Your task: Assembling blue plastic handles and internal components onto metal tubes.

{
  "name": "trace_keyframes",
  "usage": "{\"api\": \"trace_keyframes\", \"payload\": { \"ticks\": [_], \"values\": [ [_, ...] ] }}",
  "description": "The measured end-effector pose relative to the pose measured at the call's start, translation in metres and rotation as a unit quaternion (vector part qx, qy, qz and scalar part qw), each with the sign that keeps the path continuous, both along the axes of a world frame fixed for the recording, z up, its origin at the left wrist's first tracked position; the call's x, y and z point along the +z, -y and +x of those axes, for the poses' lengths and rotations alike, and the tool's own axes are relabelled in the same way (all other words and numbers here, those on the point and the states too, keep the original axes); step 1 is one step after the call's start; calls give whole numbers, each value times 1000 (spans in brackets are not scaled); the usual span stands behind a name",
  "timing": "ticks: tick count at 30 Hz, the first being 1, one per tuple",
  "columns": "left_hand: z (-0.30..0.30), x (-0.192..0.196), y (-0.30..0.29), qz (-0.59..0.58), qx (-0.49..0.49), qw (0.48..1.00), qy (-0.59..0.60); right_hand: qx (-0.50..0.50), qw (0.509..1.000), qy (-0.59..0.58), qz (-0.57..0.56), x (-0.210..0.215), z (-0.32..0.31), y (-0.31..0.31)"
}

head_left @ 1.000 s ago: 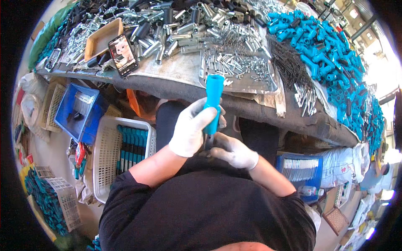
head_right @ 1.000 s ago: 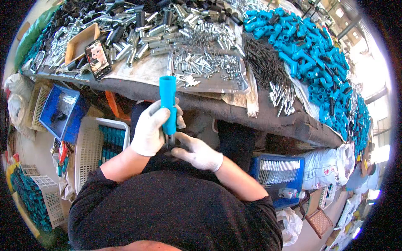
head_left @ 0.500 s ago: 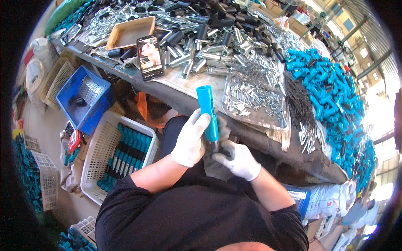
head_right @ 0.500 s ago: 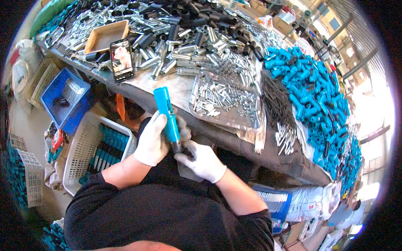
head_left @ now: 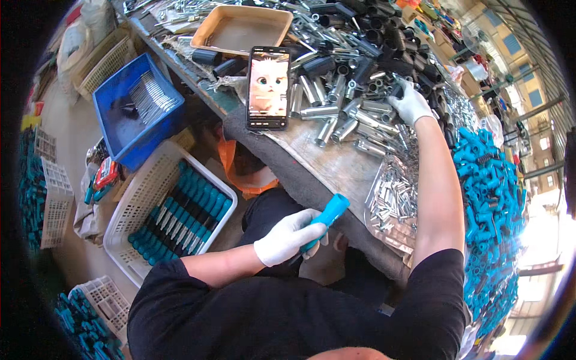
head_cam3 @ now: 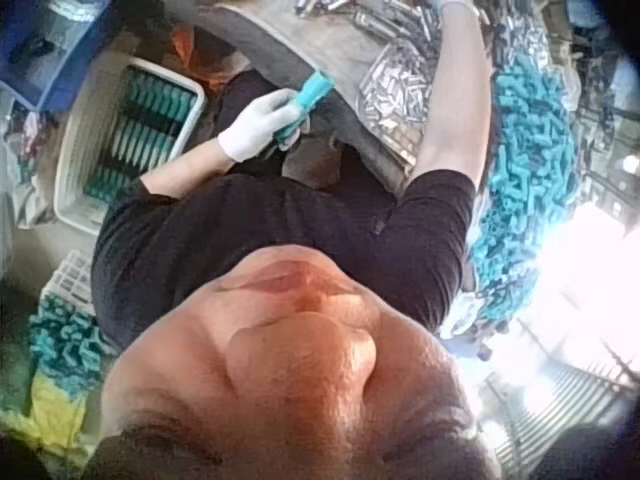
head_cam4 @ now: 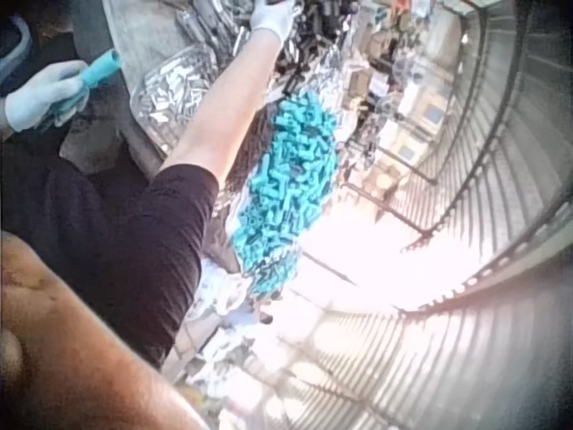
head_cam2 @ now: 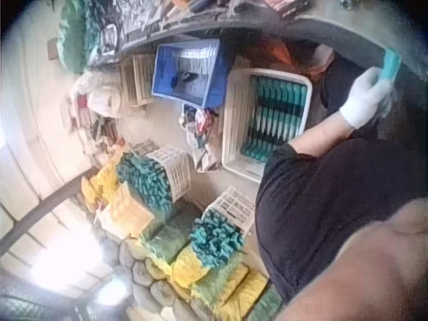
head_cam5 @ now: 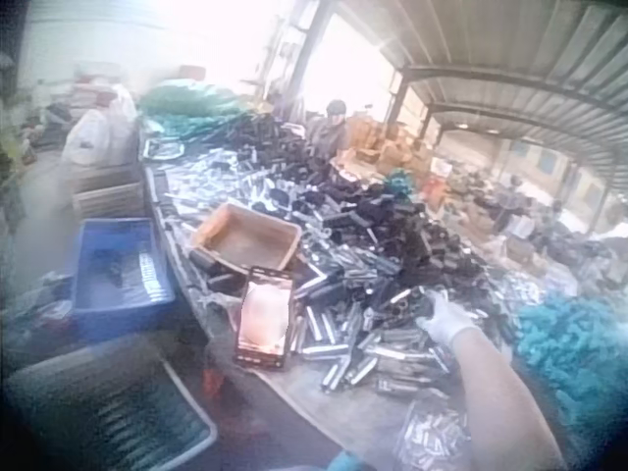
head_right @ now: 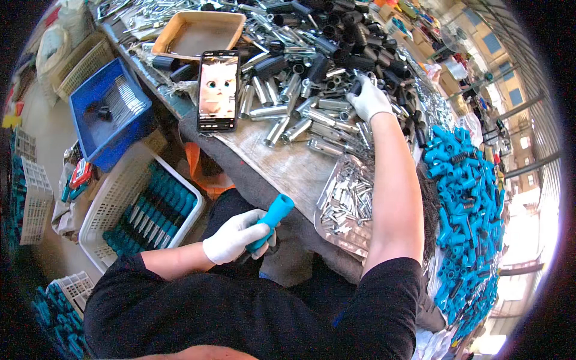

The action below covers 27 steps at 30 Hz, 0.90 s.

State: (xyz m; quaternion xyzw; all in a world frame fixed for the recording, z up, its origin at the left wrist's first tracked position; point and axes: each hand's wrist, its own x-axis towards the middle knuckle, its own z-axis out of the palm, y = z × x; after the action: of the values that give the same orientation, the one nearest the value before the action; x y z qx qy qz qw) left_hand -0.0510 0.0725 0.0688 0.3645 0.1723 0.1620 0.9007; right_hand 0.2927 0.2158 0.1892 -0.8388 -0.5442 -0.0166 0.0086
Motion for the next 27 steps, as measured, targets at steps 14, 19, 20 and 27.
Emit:
{"api": "trace_keyframes", "payload": {
  "ticks": [14, 19, 20, 27],
  "values": [
    [-2, 16, 26, 67, -3, 998, -18, 99, 841, -480, 229, 49, -71, 191],
    [-11, 35, 51, 119, -9, 993, -10, 95, 835, -477, 257, 46, -109, 264],
    [-13, 39, 56, 123, -14, 992, -12, 106, 822, -490, 271, 42, -119, 275],
    [-19, 57, 88, 285, -45, 955, -62, 146, 870, -468, 50, 6, -143, 371]
  ]
}}
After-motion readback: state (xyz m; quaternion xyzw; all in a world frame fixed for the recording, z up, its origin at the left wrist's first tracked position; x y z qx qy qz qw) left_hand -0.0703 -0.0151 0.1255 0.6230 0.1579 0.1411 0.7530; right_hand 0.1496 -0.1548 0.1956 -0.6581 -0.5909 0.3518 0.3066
